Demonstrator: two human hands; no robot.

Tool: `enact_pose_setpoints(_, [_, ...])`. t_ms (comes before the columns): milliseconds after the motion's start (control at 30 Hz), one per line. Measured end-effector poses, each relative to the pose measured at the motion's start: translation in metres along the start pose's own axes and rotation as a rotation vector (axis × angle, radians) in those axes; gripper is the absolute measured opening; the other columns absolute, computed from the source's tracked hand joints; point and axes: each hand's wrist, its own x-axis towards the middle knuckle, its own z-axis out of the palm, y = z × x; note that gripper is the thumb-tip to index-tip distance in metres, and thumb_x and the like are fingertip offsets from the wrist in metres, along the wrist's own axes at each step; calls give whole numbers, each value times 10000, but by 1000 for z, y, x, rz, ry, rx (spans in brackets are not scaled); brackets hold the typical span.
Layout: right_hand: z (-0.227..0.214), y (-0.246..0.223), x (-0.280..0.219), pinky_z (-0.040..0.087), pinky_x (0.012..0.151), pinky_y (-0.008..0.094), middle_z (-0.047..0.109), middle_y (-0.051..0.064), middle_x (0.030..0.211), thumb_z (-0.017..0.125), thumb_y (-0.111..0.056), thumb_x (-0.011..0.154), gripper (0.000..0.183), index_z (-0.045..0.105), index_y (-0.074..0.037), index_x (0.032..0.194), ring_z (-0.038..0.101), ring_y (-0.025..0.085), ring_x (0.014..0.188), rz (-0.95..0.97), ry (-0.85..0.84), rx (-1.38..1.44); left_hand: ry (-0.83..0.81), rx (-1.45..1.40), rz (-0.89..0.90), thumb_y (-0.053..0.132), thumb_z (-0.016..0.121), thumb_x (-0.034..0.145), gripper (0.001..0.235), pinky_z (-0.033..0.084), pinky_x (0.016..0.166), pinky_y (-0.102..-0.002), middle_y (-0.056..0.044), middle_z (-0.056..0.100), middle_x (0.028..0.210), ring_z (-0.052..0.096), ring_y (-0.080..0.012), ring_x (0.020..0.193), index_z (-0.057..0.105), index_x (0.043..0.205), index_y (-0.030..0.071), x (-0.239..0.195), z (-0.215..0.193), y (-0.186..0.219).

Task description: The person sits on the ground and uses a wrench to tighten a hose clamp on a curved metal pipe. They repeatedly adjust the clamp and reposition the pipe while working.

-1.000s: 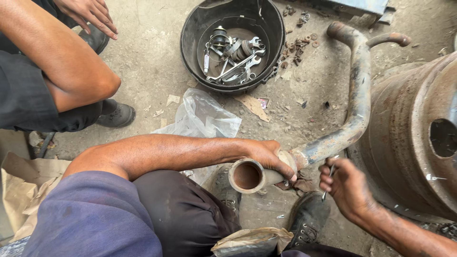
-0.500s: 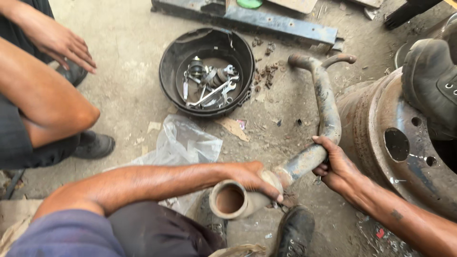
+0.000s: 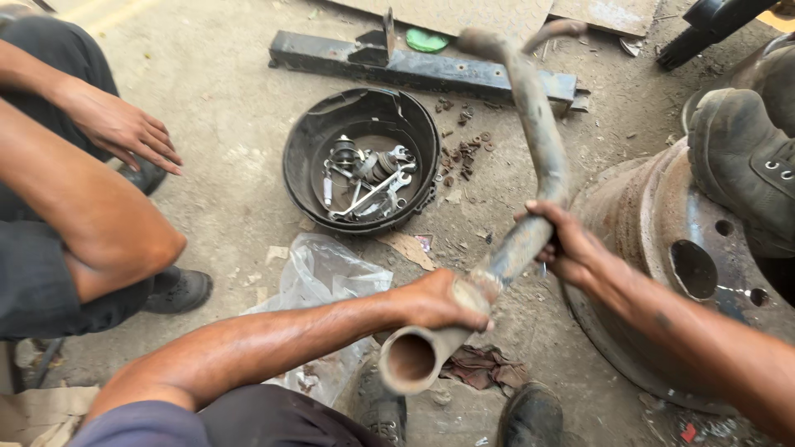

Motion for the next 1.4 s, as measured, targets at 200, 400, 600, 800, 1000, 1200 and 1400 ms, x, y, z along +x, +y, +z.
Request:
enact_pose_setpoints(200, [20,-13,68,246,318,216,660,30,756,765,-300,805,304,650,-47,931,326,40,400,-102,-252,71,153,-7,138,417,867,713,545,592,822,-350,-145,780,997,751,-227,890,761,1046,-1,25,-25,0])
enact_pose_setpoints(400, [22,-5,97,262,339,208,705,21,829,779,-279,829,334,630,-51,1022,386,23,440,-106,-245,74,178,-74,66,383,870,706,538,592,804,-341,-125,775,982,747,-215,865,758,1077,11,54,-27,-13])
enact_pose_setpoints(600, [7,22,116,269,353,239,727,56,859,772,-357,826,396,655,-45,1039,538,77,521,-82,-112,52,237,-184,-85,346,893,675,563,605,713,-345,-142,762,957,732,-222,808,736,1067,-26,90,-5,-25])
enact_pose_setpoints(800, [-17,31,140,314,402,268,652,87,779,751,-402,883,398,614,-50,1010,524,126,533,34,93,-206,391,-194,-202,372,925,639,621,601,775,-334,-146,760,1039,750,-228,885,720,1086,-8,118,34,-29])
enact_pose_setpoints(1000, [-27,55,162,257,403,279,504,-3,725,770,-334,885,327,595,-67,954,381,103,532,1,93,-161,468,-202,-232,426,943,605,703,619,757,-358,-194,772,1041,765,-253,870,721,1067,-55,140,43,-67])
enact_pose_setpoints(1200, [-33,65,173,241,397,262,469,-20,736,797,-270,884,274,606,-80,934,380,89,552,4,38,-137,477,-353,-160,377,929,648,634,623,726,-355,-187,781,1004,764,-233,819,734,1061,-62,143,46,-94])
enact_pose_setpoints(1400, [-40,64,154,270,406,256,477,-27,720,782,-240,884,249,602,-80,947,407,87,551,-19,-5,-147,430,-548,-135,355,887,692,602,621,696,-372,-164,772,972,753,-236,793,720,1108,-46,143,48,-97])
